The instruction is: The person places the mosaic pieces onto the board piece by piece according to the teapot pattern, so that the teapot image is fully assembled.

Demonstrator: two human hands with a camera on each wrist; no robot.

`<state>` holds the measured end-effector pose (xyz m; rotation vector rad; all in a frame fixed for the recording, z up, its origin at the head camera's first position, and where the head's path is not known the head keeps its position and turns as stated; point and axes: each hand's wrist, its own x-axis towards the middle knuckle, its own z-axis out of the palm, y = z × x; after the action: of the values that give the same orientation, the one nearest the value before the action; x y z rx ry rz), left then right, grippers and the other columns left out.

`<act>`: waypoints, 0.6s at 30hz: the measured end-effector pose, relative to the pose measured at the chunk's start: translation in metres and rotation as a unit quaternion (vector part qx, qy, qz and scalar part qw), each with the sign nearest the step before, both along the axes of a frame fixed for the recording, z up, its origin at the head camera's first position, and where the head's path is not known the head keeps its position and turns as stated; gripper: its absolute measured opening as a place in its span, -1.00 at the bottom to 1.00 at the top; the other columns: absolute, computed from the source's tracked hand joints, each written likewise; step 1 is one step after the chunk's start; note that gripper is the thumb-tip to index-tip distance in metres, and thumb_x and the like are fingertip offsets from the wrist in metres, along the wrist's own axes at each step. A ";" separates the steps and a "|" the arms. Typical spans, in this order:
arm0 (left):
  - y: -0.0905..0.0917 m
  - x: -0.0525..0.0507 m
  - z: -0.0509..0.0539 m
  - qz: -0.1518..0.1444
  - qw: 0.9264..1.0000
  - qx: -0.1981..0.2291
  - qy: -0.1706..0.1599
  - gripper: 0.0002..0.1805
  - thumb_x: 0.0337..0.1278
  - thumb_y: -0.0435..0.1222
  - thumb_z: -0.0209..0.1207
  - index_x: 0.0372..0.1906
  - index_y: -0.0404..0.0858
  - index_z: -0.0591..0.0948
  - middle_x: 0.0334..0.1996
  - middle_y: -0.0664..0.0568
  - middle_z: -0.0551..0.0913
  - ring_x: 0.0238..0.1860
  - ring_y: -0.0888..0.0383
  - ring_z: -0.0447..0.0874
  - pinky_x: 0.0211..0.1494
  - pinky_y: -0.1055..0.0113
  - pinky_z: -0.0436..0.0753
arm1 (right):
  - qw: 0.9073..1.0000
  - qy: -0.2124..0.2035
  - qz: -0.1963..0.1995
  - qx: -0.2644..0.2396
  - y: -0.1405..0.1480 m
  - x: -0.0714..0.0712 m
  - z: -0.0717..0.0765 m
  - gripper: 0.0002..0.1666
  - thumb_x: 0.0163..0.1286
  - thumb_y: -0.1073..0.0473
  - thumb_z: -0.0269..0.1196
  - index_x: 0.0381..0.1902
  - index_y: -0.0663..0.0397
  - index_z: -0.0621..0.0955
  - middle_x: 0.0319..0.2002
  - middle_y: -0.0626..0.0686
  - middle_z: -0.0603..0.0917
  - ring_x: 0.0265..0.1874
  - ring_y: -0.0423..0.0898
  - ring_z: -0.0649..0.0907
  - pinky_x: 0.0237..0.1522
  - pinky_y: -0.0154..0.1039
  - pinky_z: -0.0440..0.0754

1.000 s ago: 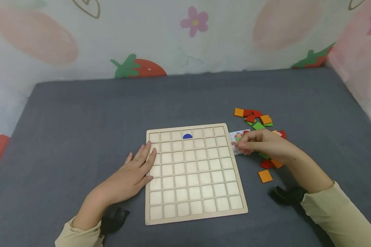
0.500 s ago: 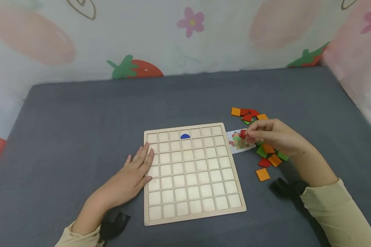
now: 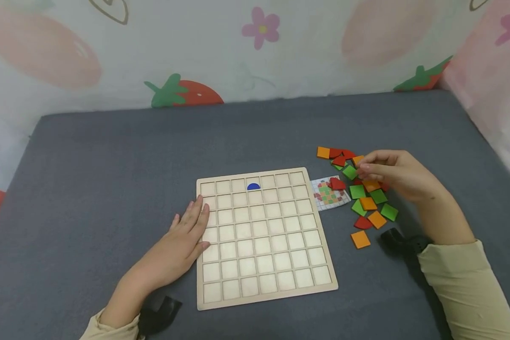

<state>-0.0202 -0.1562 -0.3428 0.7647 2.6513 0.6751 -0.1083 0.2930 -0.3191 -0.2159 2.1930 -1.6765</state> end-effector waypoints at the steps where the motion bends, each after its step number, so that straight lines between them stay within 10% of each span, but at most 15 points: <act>1: 0.000 0.000 0.000 0.000 1.000 0.000 -0.003 -0.29 0.40 -0.25 -0.03 0.46 -0.42 -0.07 0.48 -0.22 -0.27 0.46 -0.17 -0.28 0.36 -0.23 -0.08 | 1.000 0.001 -0.004 0.003 0.003 0.001 0.000 -0.81 0.42 0.28 0.11 -0.14 0.22 0.63 -0.25 -0.03 0.68 -0.23 -0.14 0.64 -0.14 -0.35 0.59; 18: -0.007 0.003 0.004 0.004 0.999 -0.004 -0.033 -0.27 0.39 -0.25 -0.02 0.44 -0.47 -0.08 0.48 -0.22 -0.29 0.46 -0.16 -0.32 0.37 -0.19 -0.06 | 0.992 0.026 -0.070 0.097 0.016 -0.002 -0.004 -0.71 0.36 0.21 0.21 -0.09 0.34 0.61 -0.31 -0.09 0.69 -0.29 -0.17 0.63 -0.22 -0.35 0.59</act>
<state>-0.0174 -0.1635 -0.3386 0.7167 2.5972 0.6796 -0.1102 0.3087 -0.3231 -0.0551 2.4427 -1.5295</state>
